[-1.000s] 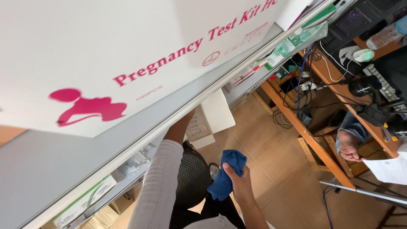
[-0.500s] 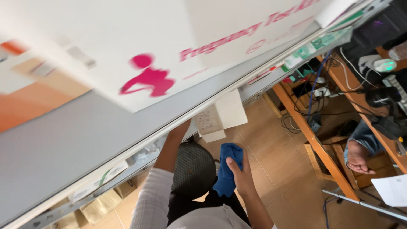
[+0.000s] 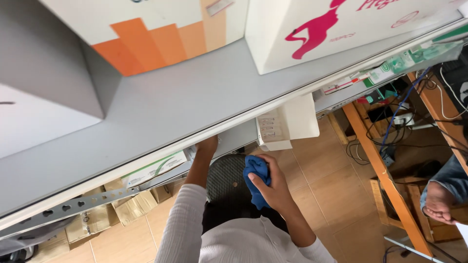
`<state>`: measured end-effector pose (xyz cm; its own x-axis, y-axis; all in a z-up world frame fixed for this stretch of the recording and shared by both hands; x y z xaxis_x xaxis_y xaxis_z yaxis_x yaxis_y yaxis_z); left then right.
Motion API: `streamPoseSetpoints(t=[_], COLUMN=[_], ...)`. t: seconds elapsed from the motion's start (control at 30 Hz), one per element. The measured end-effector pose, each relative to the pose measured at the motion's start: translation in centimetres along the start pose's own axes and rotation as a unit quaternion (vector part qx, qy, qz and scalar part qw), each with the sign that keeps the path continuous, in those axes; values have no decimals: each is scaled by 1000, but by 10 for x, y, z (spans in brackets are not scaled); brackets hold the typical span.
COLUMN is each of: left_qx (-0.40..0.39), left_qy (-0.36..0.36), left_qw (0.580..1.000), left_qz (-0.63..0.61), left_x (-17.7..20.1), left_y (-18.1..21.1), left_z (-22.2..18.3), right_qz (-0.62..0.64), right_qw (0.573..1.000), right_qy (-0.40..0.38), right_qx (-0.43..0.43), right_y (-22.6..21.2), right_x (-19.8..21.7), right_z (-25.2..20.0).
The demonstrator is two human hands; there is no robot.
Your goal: Wiping down small medical vials with a blue cloth in a pharmacy environment.
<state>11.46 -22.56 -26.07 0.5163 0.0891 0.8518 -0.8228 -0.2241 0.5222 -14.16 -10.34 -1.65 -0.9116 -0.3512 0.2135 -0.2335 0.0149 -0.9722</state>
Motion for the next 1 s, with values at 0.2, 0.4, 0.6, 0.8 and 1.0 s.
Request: streamPoseSetpoints(t=[0.2, 0.4, 0.6, 0.8, 1.0], left_qx=[39, -60, -25, 63, -20], left_qy=[-76, -70, -52, -204, -226], left_qw=[988, 988, 952, 754, 732], left_qz=[132, 127, -299, -621, -643], left_x=[-75, -45, 23, 80, 141], left_y=[-30, 35, 113, 175, 211], left_z=[25, 14, -29, -104, -144], right_qz=[-27, -46, 26, -196, -25], right_qw=[999, 999, 985, 938, 969], right_qy=[-8, 21, 169, 168, 174], right_qx=[-16, 13, 15, 232, 172], right_y=[-11, -7, 9, -78, -40], right_x=[-6, 4, 51, 38, 44], right_z=[2, 0, 4, -3, -12])
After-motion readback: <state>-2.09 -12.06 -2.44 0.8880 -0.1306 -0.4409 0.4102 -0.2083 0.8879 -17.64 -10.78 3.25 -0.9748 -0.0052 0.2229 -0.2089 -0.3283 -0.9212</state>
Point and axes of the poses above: each hand's wrist, its own z-axis towards the middle knuckle, its own x-axis out of the back of the hand, y = z × x, the point moved 9 cm from there along z, towards the middle knuckle, and after that the axes turned 6 degrees about -y, right-handed, at the moved point
